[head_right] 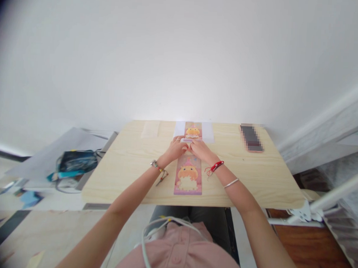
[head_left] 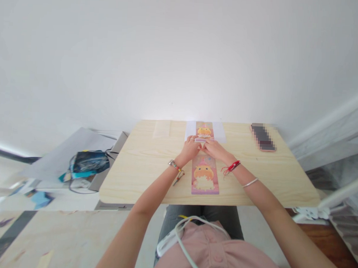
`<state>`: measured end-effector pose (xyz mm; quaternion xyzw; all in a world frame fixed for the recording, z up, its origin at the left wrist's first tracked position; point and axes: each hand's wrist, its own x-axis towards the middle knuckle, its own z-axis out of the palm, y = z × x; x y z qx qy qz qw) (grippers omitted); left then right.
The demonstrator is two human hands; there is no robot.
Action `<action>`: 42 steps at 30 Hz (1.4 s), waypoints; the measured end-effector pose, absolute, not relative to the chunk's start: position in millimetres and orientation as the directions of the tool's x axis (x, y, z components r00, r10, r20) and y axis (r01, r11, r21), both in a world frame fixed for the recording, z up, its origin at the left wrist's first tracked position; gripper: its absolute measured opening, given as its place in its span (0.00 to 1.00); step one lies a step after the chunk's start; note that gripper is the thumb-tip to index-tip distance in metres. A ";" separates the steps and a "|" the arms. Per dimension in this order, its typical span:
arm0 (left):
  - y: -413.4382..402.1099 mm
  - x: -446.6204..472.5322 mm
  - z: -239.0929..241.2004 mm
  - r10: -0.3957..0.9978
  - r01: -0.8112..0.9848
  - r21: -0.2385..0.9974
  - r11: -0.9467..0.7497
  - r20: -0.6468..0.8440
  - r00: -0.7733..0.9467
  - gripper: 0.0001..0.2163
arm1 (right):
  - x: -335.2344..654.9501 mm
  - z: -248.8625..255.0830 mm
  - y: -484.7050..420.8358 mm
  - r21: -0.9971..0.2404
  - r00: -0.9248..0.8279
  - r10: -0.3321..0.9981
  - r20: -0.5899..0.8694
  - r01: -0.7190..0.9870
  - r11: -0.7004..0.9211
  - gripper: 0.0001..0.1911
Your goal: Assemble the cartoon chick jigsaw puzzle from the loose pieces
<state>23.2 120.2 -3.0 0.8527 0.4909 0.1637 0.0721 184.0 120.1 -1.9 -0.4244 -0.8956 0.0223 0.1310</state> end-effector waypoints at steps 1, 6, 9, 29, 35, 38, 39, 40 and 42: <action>121.2 23.6 -3.5 0.861 0.815 0.281 -0.507 0.209 0.463 0.06 | 185.6 -2.9 121.8 -0.136 -0.621 0.750 0.227 0.743 0.656 0.11; 124.6 26.1 -1.0 0.866 0.825 0.265 -0.499 0.202 0.458 0.04 | 189.2 -7.6 124.9 -0.106 -0.628 0.743 0.233 0.743 0.661 0.10; 125.2 27.2 -2.5 0.873 0.835 0.259 -0.485 0.198 0.445 0.03 | 189.9 -9.1 121.9 -0.148 -0.586 0.770 0.254 0.763 0.630 0.10; 92.8 27.5 3.8 0.802 0.815 0.408 -0.412 0.587 0.112 0.02 | 175.9 3.7 117.6 -0.877 -0.234 0.968 0.095 0.439 0.193 0.14; 81.3 18.9 15.3 0.774 0.750 0.385 -0.537 0.580 0.256 0.11 | 186.2 18.1 107.7 -0.923 -0.382 0.923 0.045 0.339 0.185 0.18; 73.5 12.5 20.3 0.753 0.718 0.331 -0.613 0.522 0.401 0.09 | 197.1 25.8 98.8 -0.896 -0.439 0.898 -0.028 0.409 0.172 0.16; 69.9 11.6 21.1 0.749 0.714 0.322 -0.622 0.511 0.422 0.08 | 200.1 27.8 95.4 -0.890 -0.448 0.893 -0.052 0.427 0.163 0.15; 66.0 11.5 21.5 0.747 0.712 0.317 -0.627 0.503 0.434 0.06 | 202.5 29.1 91.9 -0.886 -0.454 0.888 -0.070 0.438 0.154 0.15; 57.7 12.9 20.9 0.744 0.706 0.314 -0.635 0.496 0.449 0.05 | 204.9 29.9 84.8 -0.882 -0.477 0.874 -0.093 0.448 0.150 0.14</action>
